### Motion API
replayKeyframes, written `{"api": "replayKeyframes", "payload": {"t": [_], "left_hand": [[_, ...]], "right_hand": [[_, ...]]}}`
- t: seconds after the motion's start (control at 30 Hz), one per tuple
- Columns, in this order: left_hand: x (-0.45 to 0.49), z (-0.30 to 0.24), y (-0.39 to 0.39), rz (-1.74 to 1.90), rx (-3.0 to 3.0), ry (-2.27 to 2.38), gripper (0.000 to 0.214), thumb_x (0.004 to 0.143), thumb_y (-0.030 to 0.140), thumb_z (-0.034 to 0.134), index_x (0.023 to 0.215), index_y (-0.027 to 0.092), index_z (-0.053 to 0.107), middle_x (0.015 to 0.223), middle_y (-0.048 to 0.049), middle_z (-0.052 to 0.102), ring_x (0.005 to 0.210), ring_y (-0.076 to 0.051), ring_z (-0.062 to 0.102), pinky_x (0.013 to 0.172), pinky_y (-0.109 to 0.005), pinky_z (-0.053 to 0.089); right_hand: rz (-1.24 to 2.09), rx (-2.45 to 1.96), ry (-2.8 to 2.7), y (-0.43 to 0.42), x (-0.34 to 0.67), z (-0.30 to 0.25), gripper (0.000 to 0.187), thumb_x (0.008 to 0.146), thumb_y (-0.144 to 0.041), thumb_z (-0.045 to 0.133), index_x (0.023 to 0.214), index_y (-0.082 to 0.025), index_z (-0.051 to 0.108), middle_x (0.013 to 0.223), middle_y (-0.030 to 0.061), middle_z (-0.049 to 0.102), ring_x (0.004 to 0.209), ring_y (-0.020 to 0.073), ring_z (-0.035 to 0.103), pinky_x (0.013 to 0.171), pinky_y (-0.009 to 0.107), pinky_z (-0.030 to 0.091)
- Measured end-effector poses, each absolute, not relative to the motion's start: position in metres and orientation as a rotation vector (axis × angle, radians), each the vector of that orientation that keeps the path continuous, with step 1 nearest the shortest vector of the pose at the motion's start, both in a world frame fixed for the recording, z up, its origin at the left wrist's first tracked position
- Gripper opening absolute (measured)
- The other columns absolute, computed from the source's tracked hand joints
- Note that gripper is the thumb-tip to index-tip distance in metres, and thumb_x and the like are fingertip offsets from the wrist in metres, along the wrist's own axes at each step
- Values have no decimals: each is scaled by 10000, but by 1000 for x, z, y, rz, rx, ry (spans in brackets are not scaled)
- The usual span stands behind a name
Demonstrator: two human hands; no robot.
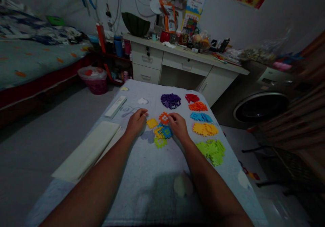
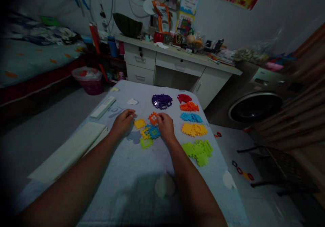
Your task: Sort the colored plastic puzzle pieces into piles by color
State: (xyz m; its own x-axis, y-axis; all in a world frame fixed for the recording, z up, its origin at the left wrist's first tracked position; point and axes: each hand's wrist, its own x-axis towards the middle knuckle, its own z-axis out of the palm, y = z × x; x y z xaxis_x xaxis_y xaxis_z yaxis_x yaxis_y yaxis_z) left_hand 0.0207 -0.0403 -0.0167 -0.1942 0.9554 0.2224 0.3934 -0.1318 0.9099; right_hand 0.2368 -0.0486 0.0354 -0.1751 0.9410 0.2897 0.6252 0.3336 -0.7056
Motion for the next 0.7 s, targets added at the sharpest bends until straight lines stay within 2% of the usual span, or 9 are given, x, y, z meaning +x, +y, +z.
{"api": "replayKeyframes", "payload": {"t": [0.13, 0.2, 0.27, 0.33, 0.43, 0.53, 0.7], "left_hand": [[21, -17, -40, 1299, 1544, 1594, 313, 824, 317, 483, 1086, 206, 615, 999, -65, 709, 918, -206, 655, 828, -328, 497], [21, -16, -41, 1287, 1545, 1606, 310, 827, 322, 487, 1086, 208, 615, 993, -66, 709, 904, -205, 656, 815, -328, 499], [22, -15, -42, 1274, 1539, 1609, 313, 829, 324, 486, 1091, 208, 611, 994, -69, 708, 896, -204, 657, 797, -325, 504], [22, -15, -43, 1271, 1536, 1610, 317, 829, 328, 485, 1094, 208, 609, 994, -67, 706, 886, -201, 660, 780, -318, 507], [23, -15, -43, 1273, 1548, 1605, 313, 824, 329, 487, 1081, 203, 613, 977, -64, 704, 869, -197, 660, 767, -309, 505], [23, -15, -43, 1280, 1560, 1589, 308, 828, 329, 488, 1080, 200, 611, 973, -62, 702, 859, -194, 658, 764, -307, 503], [23, -14, -42, 1252, 1545, 1615, 309, 835, 336, 491, 1086, 203, 610, 982, -59, 705, 849, -194, 656, 754, -310, 498]], "right_hand": [[580, -1557, -1701, -32, 258, 22, 224, 880, -301, 489, 1021, -190, 623, 713, -10, 619, 682, 167, 569, 647, 261, 409], [535, -1627, -1706, -29, 264, 17, 210, 873, -300, 498, 1016, -199, 615, 677, -18, 595, 650, 168, 553, 628, 263, 395], [455, -1684, -1767, -28, 267, 14, 188, 874, -307, 509, 994, -210, 616, 753, 14, 629, 716, 184, 574, 669, 279, 409], [350, -1753, -1846, -27, 269, 12, 213, 873, -328, 536, 1026, -207, 621, 920, 76, 661, 866, 222, 593, 754, 314, 427], [263, -1852, -1958, -29, 270, 12, 369, 850, -388, 596, 1157, -184, 603, 1124, 157, 627, 1054, 293, 560, 859, 379, 423], [267, -1901, -2066, -30, 269, 14, 453, 818, -428, 638, 1199, -187, 591, 1147, 161, 615, 1077, 308, 549, 885, 401, 413], [239, -1938, -2160, -23, 269, 24, 349, 792, -351, 668, 1099, -190, 628, 1070, 119, 644, 999, 241, 574, 846, 333, 415]]}}
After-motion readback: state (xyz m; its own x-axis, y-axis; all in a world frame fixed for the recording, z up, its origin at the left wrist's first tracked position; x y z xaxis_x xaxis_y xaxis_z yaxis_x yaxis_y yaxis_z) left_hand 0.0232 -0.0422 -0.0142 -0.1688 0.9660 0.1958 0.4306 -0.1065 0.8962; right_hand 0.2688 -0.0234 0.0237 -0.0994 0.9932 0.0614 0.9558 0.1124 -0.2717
